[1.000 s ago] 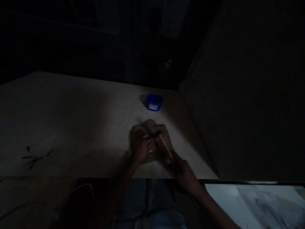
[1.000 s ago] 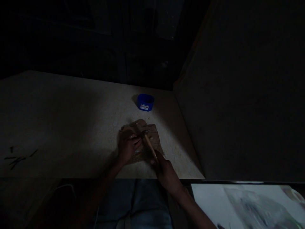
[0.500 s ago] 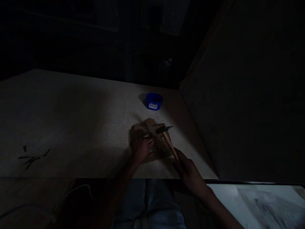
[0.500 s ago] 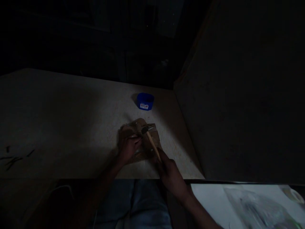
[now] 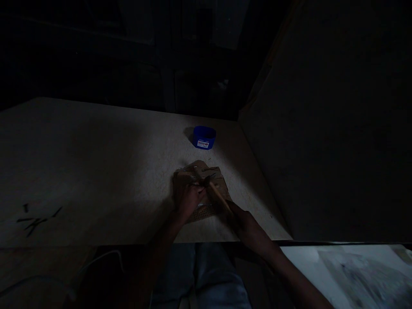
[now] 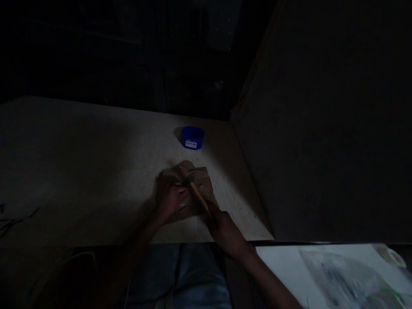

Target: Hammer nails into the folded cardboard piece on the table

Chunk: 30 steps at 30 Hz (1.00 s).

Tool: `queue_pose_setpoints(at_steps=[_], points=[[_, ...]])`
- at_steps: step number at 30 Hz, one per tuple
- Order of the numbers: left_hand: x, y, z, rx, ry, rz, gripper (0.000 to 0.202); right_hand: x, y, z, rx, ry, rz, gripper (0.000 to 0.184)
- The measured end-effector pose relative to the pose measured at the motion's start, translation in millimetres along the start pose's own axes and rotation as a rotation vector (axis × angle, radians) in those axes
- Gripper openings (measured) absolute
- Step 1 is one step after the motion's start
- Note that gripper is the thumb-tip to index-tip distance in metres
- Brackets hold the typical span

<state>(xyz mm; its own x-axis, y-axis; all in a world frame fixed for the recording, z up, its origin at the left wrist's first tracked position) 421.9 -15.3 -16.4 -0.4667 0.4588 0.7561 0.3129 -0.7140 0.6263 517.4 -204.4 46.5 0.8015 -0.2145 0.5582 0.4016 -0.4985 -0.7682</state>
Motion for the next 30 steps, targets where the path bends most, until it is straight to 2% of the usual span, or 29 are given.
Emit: queue_pose_setpoints(at_steps=[2,5,9,11,14,19,24,30], points=[[1.1,1.9,0.3,-0.018,0.010,0.011,0.022,1.3,-1.7,-1.2,0.013,-0.014,0.013,0.047],[1.2,1.9,0.6,-0.032,0.044,0.017,0.023,3.9,-3.1,-4.3,0.058,0.055,0.105,0.045],[-1.6,-3.4,0.0,0.003,0.073,-0.054,0.021,4.3,-2.2,5.2,0.057,0.138,0.363,0.041],[-2.9,-6.7,-0.2,0.042,0.074,-0.108,0.019,1.7,-0.4,22.5,-0.015,0.082,0.583,0.045],[-3.5,-11.8,0.4,0.094,0.080,-0.208,0.017,-4.7,1.7,59.2,-0.074,-0.071,0.904,0.055],[3.1,-23.4,-0.9,0.113,0.144,-0.365,0.022,-14.1,16.1,109.1,-0.063,-0.202,1.189,0.052],[10.6,-24.4,-1.7,0.061,0.137,-0.417,0.032,-15.3,32.8,119.4,-0.078,-0.279,1.323,0.045],[10.3,-14.8,5.7,-0.010,0.138,-0.361,0.028,-14.3,34.2,121.9,-0.042,-0.274,1.298,0.041]])
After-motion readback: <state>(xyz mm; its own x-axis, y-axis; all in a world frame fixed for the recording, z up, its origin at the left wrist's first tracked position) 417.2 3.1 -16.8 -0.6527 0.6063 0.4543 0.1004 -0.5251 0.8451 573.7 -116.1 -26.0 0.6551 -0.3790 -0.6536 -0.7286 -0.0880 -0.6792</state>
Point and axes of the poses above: each hand's wrist, its own z-axis towards the middle knuckle, its own x-axis out of the back of the hand, y = z × x, the point moved 3 cm from there along z, towards the middle knuckle, and after that the axes turned 11 degrees about -x, right-handed, at the moved point
